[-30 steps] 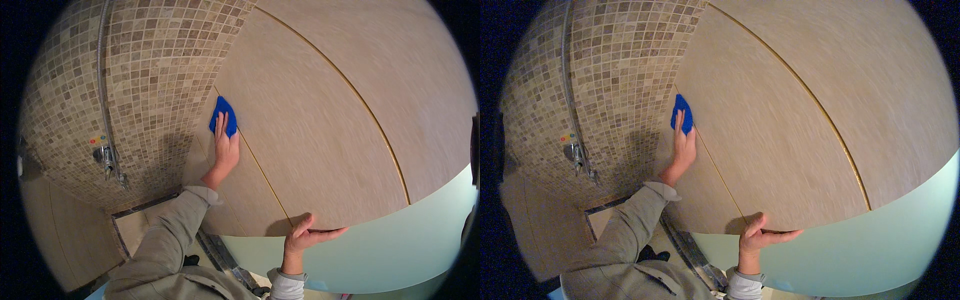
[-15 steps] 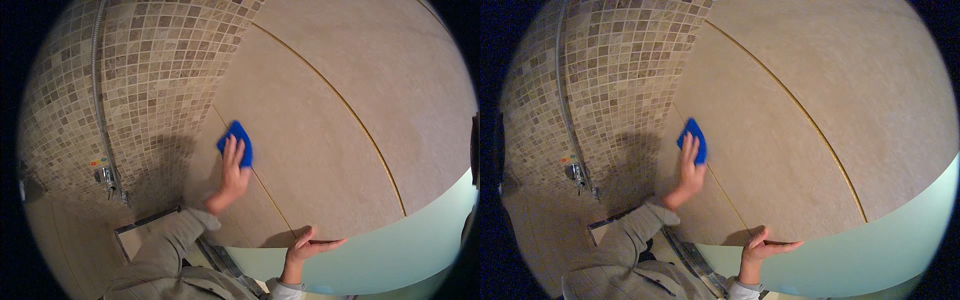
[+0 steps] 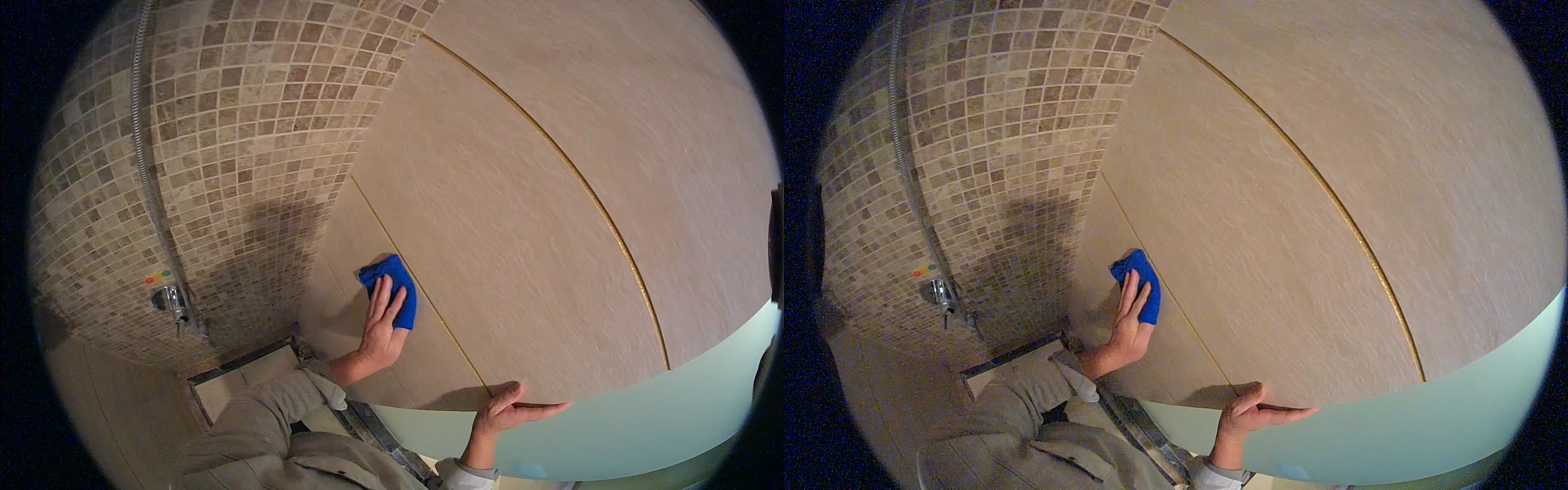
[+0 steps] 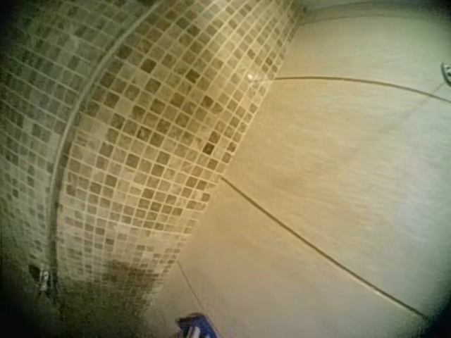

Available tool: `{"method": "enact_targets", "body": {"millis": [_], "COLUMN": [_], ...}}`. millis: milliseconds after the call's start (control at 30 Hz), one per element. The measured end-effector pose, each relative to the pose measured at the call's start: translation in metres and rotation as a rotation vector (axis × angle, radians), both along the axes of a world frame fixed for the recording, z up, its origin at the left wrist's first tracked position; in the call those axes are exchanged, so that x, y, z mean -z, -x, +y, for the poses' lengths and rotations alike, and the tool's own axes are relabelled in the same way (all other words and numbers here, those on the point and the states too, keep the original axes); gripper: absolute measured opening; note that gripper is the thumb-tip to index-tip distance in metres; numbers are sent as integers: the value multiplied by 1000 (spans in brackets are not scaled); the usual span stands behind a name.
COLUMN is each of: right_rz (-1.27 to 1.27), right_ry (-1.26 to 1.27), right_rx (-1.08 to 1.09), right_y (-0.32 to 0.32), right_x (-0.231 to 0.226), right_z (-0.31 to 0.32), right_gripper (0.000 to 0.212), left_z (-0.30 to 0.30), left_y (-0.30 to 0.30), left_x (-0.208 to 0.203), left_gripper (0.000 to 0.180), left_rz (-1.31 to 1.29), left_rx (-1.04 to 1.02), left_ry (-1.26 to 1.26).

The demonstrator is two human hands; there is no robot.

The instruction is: The person wipes the shower walls and fixtures with a blue cloth. They clean the tiled wall, shower head, and faucet area in a small tiled shower stall.

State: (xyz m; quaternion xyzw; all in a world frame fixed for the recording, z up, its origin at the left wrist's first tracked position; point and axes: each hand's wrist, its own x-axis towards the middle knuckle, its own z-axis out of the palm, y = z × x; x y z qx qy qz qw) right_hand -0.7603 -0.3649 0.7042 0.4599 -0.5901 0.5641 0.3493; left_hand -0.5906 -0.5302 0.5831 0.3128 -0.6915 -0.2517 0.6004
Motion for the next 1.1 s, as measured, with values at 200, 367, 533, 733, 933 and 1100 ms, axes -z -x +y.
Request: {"method": "enact_targets", "body": {"millis": [200, 367, 533, 733, 933, 1100], "right_rz": [-44, -41, -64, -11, -17, 7], "right_ry": [-6, -40, -32, -10, -32, -44], "right_rx": [-9, 27, 17, 9, 38, 65], "right_y": [2, 4, 2, 4, 3, 0], "right_x": [4, 4, 4, 2, 3, 2], "right_z": [5, 4, 4, 4, 7, 5], "right_gripper": [91, 101, 100, 94, 92, 90], "left_z": [-89, -145, -44, -79, -175, -127], "left_y": [-21, -35, -8, -23, -54, -31], "left_x": [-87, -51, -19, -89, -123, -45], "left_gripper": [63, 61, 62, 65, 59, 63], "left_rz": [122, 245, 21, -24, 200, 290], "left_rx": [-141, -252, -163, -91, -202, -106], "left_ry": [65, -41, -77, 189, 124, -67]}}
